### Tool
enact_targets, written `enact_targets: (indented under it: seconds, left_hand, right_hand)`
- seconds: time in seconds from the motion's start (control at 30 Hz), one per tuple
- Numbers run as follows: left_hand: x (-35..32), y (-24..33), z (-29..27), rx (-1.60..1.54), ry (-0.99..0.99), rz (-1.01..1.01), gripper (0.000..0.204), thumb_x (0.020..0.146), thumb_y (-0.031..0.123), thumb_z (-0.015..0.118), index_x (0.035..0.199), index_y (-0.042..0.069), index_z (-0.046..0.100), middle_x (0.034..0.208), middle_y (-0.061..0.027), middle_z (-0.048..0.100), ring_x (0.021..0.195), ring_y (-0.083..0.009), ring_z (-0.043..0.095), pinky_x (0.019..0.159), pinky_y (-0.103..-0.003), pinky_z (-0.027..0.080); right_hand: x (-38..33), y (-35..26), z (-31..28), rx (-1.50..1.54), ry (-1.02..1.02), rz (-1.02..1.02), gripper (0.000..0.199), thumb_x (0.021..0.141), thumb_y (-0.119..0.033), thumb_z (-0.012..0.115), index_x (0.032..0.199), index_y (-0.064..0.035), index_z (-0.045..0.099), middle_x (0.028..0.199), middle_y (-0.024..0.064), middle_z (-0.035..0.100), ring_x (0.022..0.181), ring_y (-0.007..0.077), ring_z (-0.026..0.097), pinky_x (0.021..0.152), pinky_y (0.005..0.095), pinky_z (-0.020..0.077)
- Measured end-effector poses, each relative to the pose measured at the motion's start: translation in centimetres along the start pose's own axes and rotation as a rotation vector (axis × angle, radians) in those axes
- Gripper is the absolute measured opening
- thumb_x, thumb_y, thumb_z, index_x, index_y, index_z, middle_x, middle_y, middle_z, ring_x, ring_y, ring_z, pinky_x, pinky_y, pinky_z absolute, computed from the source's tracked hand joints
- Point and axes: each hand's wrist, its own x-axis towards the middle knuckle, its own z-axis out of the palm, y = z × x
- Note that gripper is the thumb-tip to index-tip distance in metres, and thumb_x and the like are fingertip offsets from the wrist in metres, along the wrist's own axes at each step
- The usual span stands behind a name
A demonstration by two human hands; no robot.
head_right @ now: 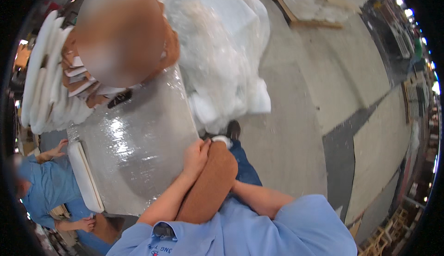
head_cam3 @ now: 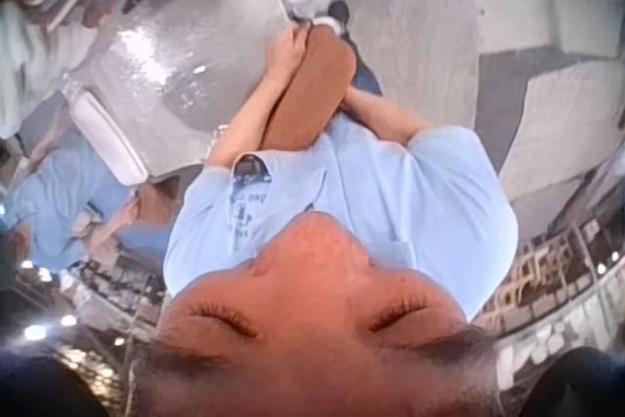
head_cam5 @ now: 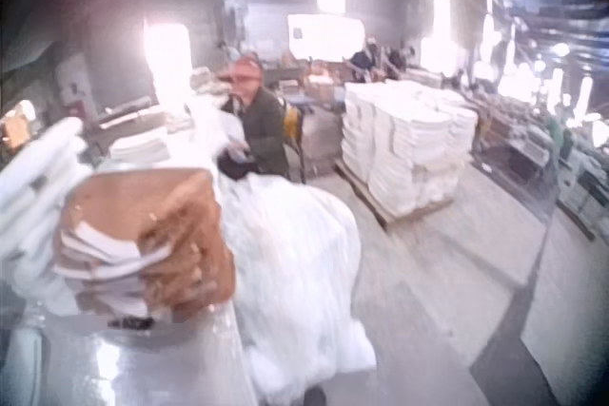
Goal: The person repeatedly inserts white foam inserts into brown fabric covers, aligns edges, and stacks the finished cushions on a nearby pile. The person also handles white foam pieces and brown covers from stacks on the table.
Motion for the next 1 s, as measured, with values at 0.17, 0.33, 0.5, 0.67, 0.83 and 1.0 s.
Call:
enact_targets:
  seconds: [0.17, 0.33, 0.5, 0.67, 0.83, 1.0]
  left_hand:
    - [0.1, 1.2, 1.4, 0.074, -0.073, -0.121, 0.042, 0.107, 0.036, 0.062, 0.082, 0.003, 0.059, 0.076, -0.024, 0.064, 0.073, -0.0488, 0.062, 0.064, -0.054, 0.046]
    - [0.8, 1.2, 2.0, 0.141, -0.142, -0.13, 0.042, 0.106, 0.033, 0.063, 0.078, 0.003, 0.058, 0.073, -0.0244, 0.063, 0.068, -0.0484, 0.061, 0.061, -0.053, 0.044]
    - [0.4, 2.0, 2.8, 0.106, -0.097, -0.155, 0.039, 0.104, 0.028, 0.068, 0.078, 0.001, 0.059, 0.071, -0.0251, 0.058, 0.064, -0.0446, 0.057, 0.059, -0.049, 0.043]
    - [-1.1, 2.3, 0.3, 0.101, -0.027, 0.158, 0.019, 0.095, 0.014, 0.076, 0.084, 0.002, 0.065, 0.075, -0.0194, 0.061, 0.067, -0.0394, 0.058, 0.061, -0.046, 0.043]
    - [-3.0, 1.9, -0.2, 0.071, 0.064, 0.28, 0.01, 0.085, 0.006, 0.08, 0.089, 0.004, 0.071, 0.076, -0.0127, 0.062, 0.069, -0.0344, 0.058, 0.061, -0.044, 0.042]
    - [-3.6, 1.4, -0.2, -0.029, 0.012, 0.337, 0.017, 0.095, 0.014, 0.078, 0.087, 0.002, 0.069, 0.074, -0.0122, 0.06, 0.064, -0.0316, 0.055, 0.059, -0.041, 0.041]
  right_hand:
    - [-0.8, 1.9, -1.3, 0.006, 0.055, 0.041, 0.034, 0.111, -0.03, 0.053, 0.109, -0.0016, 0.072, 0.09, -0.0009, 0.069, 0.084, 0.0106, 0.062, 0.075, 0.031, 0.0514]
    - [0.1, 3.4, -0.9, -0.013, 0.073, 0.089, 0.03, 0.111, -0.026, 0.055, 0.11, -0.0017, 0.072, 0.09, -0.0015, 0.068, 0.085, 0.01, 0.062, 0.075, 0.0303, 0.051]
    - [0.4, 3.3, -0.5, -0.063, 0.082, 0.088, 0.026, 0.11, -0.023, 0.057, 0.111, -0.0018, 0.072, 0.091, -0.0021, 0.068, 0.085, 0.0095, 0.061, 0.075, 0.0295, 0.0506]
    - [0.1, 0.0, -1.5, -0.269, 0.08, -0.028, 0.022, 0.11, -0.02, 0.06, 0.112, -0.0019, 0.072, 0.091, -0.0027, 0.067, 0.086, 0.0089, 0.061, 0.075, 0.0287, 0.0502]
    - [0.2, -7.9, -6.5, -0.269, 0.067, -0.342, 0.016, 0.107, -0.013, 0.064, 0.113, -0.001, 0.071, 0.095, -0.0007, 0.067, 0.085, 0.0085, 0.06, 0.076, 0.0267, 0.0508]
    - [0.5, -14.1, -6.8, -0.441, -0.357, -0.508, 0.013, 0.102, -0.004, 0.065, 0.111, 0.0005, 0.074, 0.102, 0.007, 0.072, 0.091, 0.0171, 0.069, 0.081, 0.0318, 0.0561]
